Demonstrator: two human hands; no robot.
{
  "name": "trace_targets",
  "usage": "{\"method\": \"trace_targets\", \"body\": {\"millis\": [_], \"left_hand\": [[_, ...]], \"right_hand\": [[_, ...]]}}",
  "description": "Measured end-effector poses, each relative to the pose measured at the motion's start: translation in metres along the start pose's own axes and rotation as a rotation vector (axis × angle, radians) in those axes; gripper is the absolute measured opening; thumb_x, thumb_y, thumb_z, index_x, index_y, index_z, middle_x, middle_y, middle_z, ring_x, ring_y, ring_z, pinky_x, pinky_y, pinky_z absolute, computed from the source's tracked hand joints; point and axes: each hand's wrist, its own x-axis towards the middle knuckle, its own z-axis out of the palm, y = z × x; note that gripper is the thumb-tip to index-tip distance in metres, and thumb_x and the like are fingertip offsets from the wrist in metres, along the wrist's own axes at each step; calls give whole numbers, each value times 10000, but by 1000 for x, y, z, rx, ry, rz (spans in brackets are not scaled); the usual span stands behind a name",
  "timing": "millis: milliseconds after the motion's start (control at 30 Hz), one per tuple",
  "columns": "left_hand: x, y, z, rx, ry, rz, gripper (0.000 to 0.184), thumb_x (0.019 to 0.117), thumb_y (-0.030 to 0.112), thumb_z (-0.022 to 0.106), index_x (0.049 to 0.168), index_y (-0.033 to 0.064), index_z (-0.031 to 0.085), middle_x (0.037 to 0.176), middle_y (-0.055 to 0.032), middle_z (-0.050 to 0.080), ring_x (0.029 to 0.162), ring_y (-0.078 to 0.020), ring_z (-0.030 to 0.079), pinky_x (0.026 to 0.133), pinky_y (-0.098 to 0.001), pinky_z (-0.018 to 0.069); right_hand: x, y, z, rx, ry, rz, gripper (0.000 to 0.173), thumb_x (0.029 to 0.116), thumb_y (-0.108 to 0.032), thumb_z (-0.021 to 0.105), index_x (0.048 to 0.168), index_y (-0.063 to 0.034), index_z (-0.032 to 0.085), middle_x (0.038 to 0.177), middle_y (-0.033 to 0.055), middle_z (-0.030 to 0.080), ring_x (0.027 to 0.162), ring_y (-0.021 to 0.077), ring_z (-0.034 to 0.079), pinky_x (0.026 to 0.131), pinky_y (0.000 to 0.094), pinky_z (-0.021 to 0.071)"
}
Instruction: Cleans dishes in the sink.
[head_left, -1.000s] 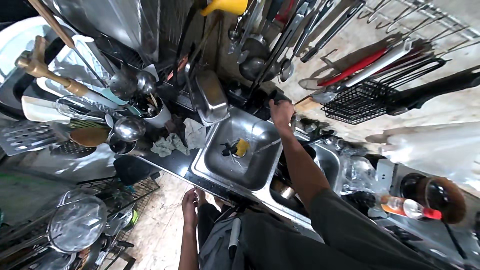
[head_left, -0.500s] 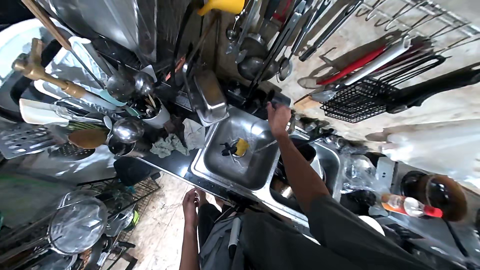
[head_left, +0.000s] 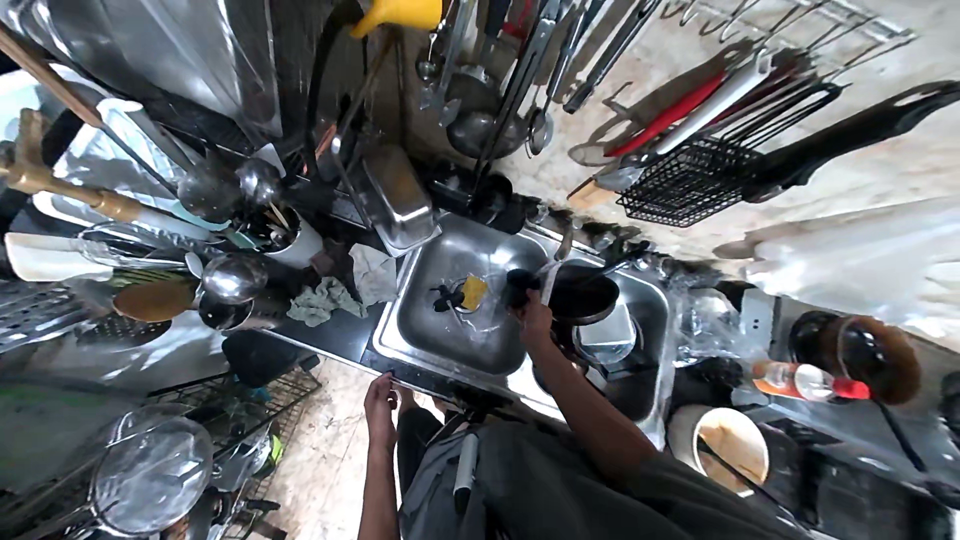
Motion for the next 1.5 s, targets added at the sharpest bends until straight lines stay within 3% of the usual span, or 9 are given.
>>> {"method": "trace_targets", "body": {"millis": [133,500,833,900,1000,1067,1133,1233,1500], "left_hand": [[0,0,-1,23,0,12,284,1086,155,449,1230,9,644,884,-48,620,633,-99,535,545,-235,438],[-2,-4,3,-8,9,9,278,1085,145,449,1227,5,643,890,-59,622,634,-104,540,540,-235,439],[-2,-3,-1,2,18,28,269,1082,143,460,1218,9,649,877,-56,621,632,-103,540,534,-232,435],[-2,-2,0,8,12,28,273,1085,145,451,1220,7,643,884,-60,624,635,-103,541,538,-232,437],[0,0,1,13,16,31,270,1086,154,461,1214,10,650,888,-61,628,636,-106,539,543,-238,436],[0,3,2,15,15,42,267,1084,151,462,1210,11,651,890,-60,626,643,-108,541,545,-237,435],[0,3,2,25,18,49,266,1085,149,462,1219,13,647,892,-63,628,640,-108,543,541,-239,437],[0,1,1,30,24,54,263,1085,152,470,1218,16,651,885,-61,629,633,-104,545,537,-237,440],[3,-8,-2,19,13,61,265,1080,160,482,1224,12,650,893,-64,627,645,-110,543,546,-246,447]], "right_hand": [[11,3,-11,-92,92,-13,492,1050,-443,553,983,24,689,857,137,686,760,228,691,747,428,593],[12,0,-7,41,32,-102,462,1058,-389,550,849,8,664,689,77,659,639,185,672,681,384,590],[2,-16,7,-34,-62,-191,454,1074,-361,537,898,35,673,736,95,675,673,179,675,709,370,591],[1,-28,15,-130,-74,-257,486,1054,-427,561,895,13,694,758,100,684,694,195,670,725,398,576],[6,-53,28,-386,-66,-413,622,1025,-588,511,852,-22,702,809,146,709,763,299,675,748,549,536],[12,-73,41,-535,0,-598,654,1033,-583,469,770,-21,673,748,165,669,723,332,653,692,579,511],[13,-101,53,-672,51,-628,661,1027,-594,471,865,-4,721,858,214,699,867,392,685,807,623,519],[17,-133,70,-758,63,-684,635,1028,-588,485,960,-8,734,957,234,709,970,415,682,877,619,520],[38,-164,97,-1018,135,-867,569,1039,-514,498,1013,10,719,1022,255,713,1050,443,683,910,618,526]]}}
